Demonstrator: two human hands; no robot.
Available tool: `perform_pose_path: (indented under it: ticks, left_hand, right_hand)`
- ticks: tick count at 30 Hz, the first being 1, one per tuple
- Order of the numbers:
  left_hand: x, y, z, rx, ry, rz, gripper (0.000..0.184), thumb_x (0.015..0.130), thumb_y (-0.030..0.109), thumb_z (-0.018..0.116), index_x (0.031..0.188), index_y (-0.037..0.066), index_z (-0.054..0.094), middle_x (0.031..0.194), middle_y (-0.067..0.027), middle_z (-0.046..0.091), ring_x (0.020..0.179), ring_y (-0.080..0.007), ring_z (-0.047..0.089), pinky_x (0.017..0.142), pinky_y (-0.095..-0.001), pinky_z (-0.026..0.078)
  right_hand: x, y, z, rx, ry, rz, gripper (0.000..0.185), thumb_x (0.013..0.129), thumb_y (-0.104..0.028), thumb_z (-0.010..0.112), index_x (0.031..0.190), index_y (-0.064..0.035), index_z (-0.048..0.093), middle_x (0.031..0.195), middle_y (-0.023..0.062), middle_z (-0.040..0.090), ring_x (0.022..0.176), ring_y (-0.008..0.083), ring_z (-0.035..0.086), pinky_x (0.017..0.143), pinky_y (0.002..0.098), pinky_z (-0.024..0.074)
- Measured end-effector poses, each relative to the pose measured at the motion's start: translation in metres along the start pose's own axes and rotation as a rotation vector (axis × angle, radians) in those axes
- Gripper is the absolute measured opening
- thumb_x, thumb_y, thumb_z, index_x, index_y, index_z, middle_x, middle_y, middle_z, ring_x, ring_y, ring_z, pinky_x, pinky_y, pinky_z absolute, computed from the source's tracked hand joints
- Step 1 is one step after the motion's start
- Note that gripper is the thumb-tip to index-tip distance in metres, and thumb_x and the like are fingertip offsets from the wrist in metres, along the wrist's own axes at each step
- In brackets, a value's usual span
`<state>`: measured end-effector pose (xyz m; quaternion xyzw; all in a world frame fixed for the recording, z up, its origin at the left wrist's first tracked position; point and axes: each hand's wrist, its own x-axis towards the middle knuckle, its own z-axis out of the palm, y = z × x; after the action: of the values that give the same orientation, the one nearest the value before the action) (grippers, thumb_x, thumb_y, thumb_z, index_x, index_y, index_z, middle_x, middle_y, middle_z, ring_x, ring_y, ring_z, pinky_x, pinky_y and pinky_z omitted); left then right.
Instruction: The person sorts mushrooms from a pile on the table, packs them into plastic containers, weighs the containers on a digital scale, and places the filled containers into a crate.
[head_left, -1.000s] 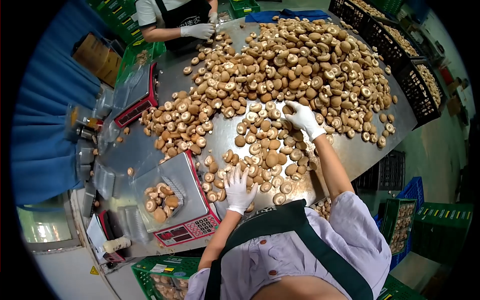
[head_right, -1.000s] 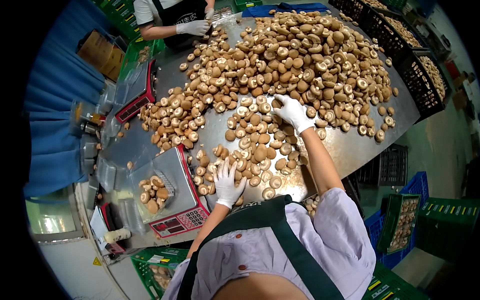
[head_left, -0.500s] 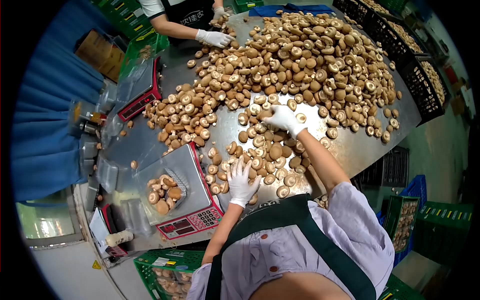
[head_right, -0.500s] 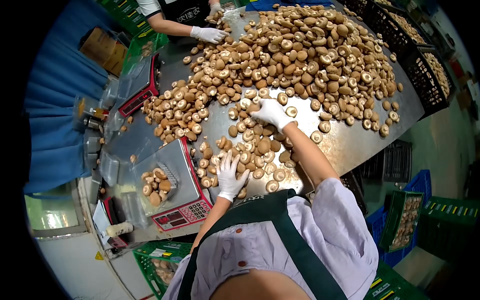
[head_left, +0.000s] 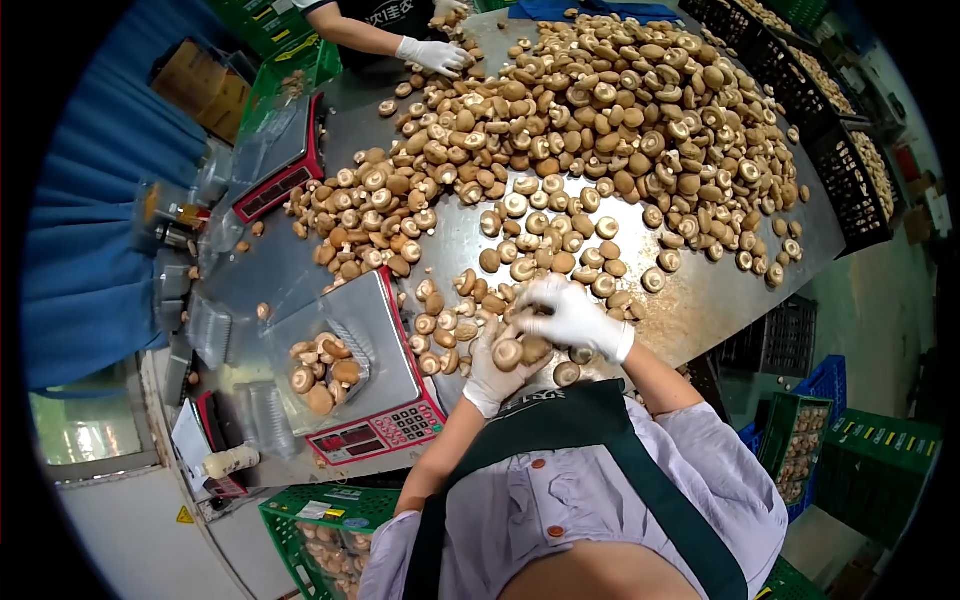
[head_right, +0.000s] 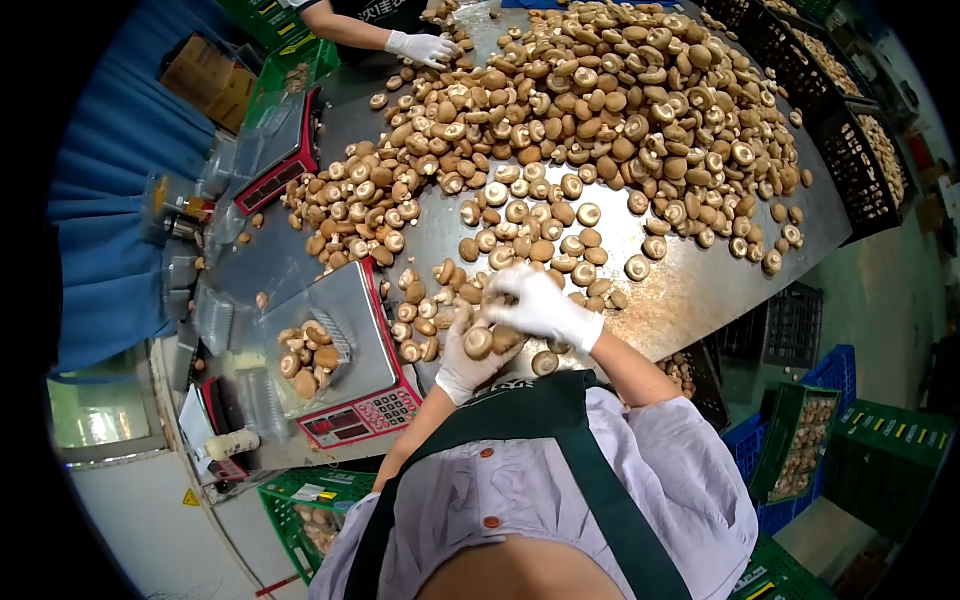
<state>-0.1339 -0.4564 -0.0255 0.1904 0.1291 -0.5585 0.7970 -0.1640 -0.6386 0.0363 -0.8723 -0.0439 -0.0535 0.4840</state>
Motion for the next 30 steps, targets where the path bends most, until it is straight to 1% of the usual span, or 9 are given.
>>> perform_pose_path:
  ticks: [6, 9, 13, 16, 20, 22, 25, 28, 30]
  left_hand:
    - [-0.013, -0.004, -0.016, 0.045, 0.065, 0.018, 0.050, 0.089, 0.022, 0.045, 0.138, 0.013, 0.038, 0.140, -0.0106, 0.041, 0.126, -0.0366, 0.044, 0.100, -0.0518, 0.040]
    - [-0.006, -0.005, -0.026, 0.065, 0.014, 0.024, 0.057, 0.086, 0.014, 0.050, 0.140, 0.010, 0.034, 0.140, -0.0157, 0.040, 0.129, -0.0404, 0.040, 0.102, -0.0542, 0.039]
    - [-0.015, -0.002, -0.011, 0.028, 0.032, 0.050, 0.053, 0.090, 0.013, 0.046, 0.141, 0.005, 0.033, 0.140, -0.0176, 0.041, 0.127, -0.0351, 0.043, 0.103, -0.0487, 0.040]
    - [-0.015, 0.002, -0.010, -0.161, -0.124, 0.012, 0.056, 0.088, 0.010, 0.052, 0.140, 0.005, 0.033, 0.140, -0.0172, 0.041, 0.126, -0.0347, 0.044, 0.101, -0.0481, 0.042]
    - [-0.015, -0.007, 0.003, 0.677, -0.172, 0.523, 0.065, 0.076, -0.003, 0.066, 0.135, -0.001, 0.039, 0.131, -0.0164, 0.051, 0.119, -0.0258, 0.052, 0.098, -0.0347, 0.046]
    - [-0.030, 0.003, 0.016, 1.400, 0.076, 0.760, 0.065, 0.067, 0.009, 0.080, 0.124, -0.002, 0.050, 0.109, -0.0112, 0.064, 0.103, -0.0174, 0.060, 0.092, -0.0296, 0.048]
    - [-0.025, 0.000, 0.005, 1.234, 0.038, 0.602, 0.063, 0.073, 0.007, 0.077, 0.128, 0.001, 0.047, 0.120, -0.0133, 0.054, 0.114, -0.0218, 0.053, 0.099, -0.0377, 0.045]
    - [-0.022, 0.007, 0.005, -0.154, 0.034, 0.129, 0.043, 0.094, 0.016, 0.052, 0.135, 0.008, 0.041, 0.130, -0.0107, 0.050, 0.119, -0.0253, 0.052, 0.096, -0.0462, 0.048]
    - [-0.041, 0.020, 0.023, -0.059, 0.086, 0.194, 0.040, 0.098, 0.025, 0.044, 0.135, 0.010, 0.042, 0.134, -0.0101, 0.046, 0.121, -0.0273, 0.051, 0.096, -0.0498, 0.047]
  right_hand:
    - [0.041, 0.081, 0.017, -0.660, 0.135, -0.026, 0.015, 0.075, -0.019, 0.065, 0.086, -0.0099, 0.070, 0.079, 0.0102, 0.065, 0.082, 0.0284, 0.061, 0.068, 0.0393, 0.0510]
    - [0.053, 0.092, 0.019, -0.641, 0.081, 0.048, 0.016, 0.076, -0.023, 0.065, 0.087, -0.0119, 0.070, 0.076, 0.0101, 0.065, 0.079, 0.0293, 0.061, 0.066, 0.0398, 0.0510]
    - [0.040, 0.082, 0.015, 0.138, 0.033, 0.384, 0.033, 0.089, -0.026, 0.059, 0.109, -0.0008, 0.065, 0.098, 0.0139, 0.070, 0.089, 0.0219, 0.065, 0.081, 0.0305, 0.0495]
    - [0.021, 0.055, 0.006, 0.645, -0.075, 0.540, 0.026, 0.095, -0.018, 0.051, 0.095, 0.0018, 0.068, 0.081, 0.0014, 0.068, 0.068, 0.0075, 0.056, 0.063, 0.0226, 0.0458]
    - [-0.001, 0.027, 0.012, 0.244, 0.045, 0.262, 0.023, 0.093, -0.016, 0.051, 0.089, -0.0007, 0.066, 0.074, 0.0060, 0.065, 0.066, 0.0160, 0.057, 0.064, 0.0297, 0.0470]
    - [-0.006, 0.017, 0.010, -0.219, -0.030, -0.051, 0.021, 0.091, -0.015, 0.052, 0.098, -0.0012, 0.066, 0.084, 0.0135, 0.066, 0.078, 0.0275, 0.061, 0.076, 0.0354, 0.0484]
    - [-0.011, 0.001, 0.020, -0.091, 0.014, -0.033, 0.023, 0.089, -0.014, 0.054, 0.105, -0.0005, 0.064, 0.101, 0.0181, 0.065, 0.094, 0.0319, 0.062, 0.086, 0.0371, 0.0470]
    - [-0.009, 0.013, 0.022, -0.046, 0.127, 0.027, 0.023, 0.088, -0.012, 0.056, 0.106, -0.0005, 0.064, 0.104, 0.0181, 0.065, 0.100, 0.0312, 0.061, 0.089, 0.0366, 0.0467]
    - [-0.008, 0.013, 0.016, -0.051, 0.122, 0.100, 0.023, 0.087, -0.010, 0.059, 0.108, -0.0018, 0.064, 0.106, 0.0168, 0.066, 0.100, 0.0299, 0.062, 0.088, 0.0351, 0.0471]
